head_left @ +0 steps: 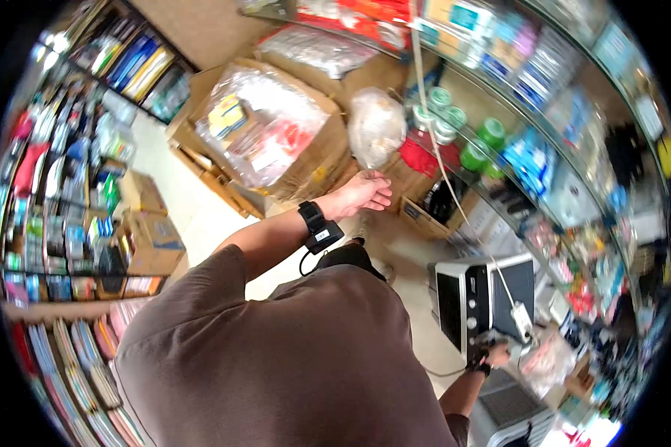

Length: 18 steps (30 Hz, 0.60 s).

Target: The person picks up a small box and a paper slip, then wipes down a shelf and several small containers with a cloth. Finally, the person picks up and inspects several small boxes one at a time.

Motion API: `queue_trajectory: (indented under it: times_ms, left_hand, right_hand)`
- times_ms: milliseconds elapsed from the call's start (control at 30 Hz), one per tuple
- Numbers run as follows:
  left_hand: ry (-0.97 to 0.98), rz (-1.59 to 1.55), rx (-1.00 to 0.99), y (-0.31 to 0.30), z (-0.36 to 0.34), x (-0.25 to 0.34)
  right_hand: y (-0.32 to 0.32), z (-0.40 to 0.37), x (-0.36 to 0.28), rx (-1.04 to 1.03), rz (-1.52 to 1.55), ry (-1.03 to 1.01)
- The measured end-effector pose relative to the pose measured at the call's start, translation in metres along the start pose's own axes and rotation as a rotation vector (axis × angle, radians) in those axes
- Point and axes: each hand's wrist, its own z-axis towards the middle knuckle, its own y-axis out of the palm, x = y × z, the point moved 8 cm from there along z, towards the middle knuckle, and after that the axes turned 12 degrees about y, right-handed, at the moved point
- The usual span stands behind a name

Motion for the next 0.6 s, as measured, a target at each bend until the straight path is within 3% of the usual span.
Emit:
queue_trajectory:
  times_ms: [33, 67, 100, 233, 267, 333, 367, 467, 600]
  left_hand:
    - [0.012, -0.019, 0.050, -0.022, -0.001, -0.001]
    - [0.027, -0.050, 0.099, -0.044, -0.003, 0.000]
    - [0.032, -0.065, 0.162, -0.066, -0.010, 0.008]
    - [0.074, -0.203, 0.352, -0.179, -0.016, 0.008]
    - [0.053, -0.157, 0.469, -0.201, -0.029, 0.016]
    - [0.113, -0.143, 0.599, -0.239, -0.043, 0.027]
    - [0.148, -0.141, 0.678, -0.255, -0.050, 0.033]
    - [0.176, -0.107, 0.771, -0.312, -0.053, 0.028]
    - [0.228, 0.003, 0.881, -0.366, -0.064, 0.035]
  right_hand:
    - [0.017, 0.015, 0.022, -0.050, 0.167, 0.044]
    - [0.026, 0.037, 0.058, 0.132, 0.021, 0.092]
    - [0.025, 0.034, 0.057, 0.005, 0.119, 0.193]
    - [-0.017, -0.020, 0.053, 0.080, 0.685, 0.342]
    - [-0.026, -0.026, 0.047, 0.074, 0.490, 0.269]
    - [-0.041, -0.033, 0.029, 0.126, -0.363, -0.061]
    - [-0.043, -0.038, 0.027, 0.138, -0.557, -0.143]
    - [-0.061, -0.047, 0.049, -0.020, 0.070, 0.128]
    - [-0.045, -0.064, 0.058, -0.225, 0.838, 0.215]
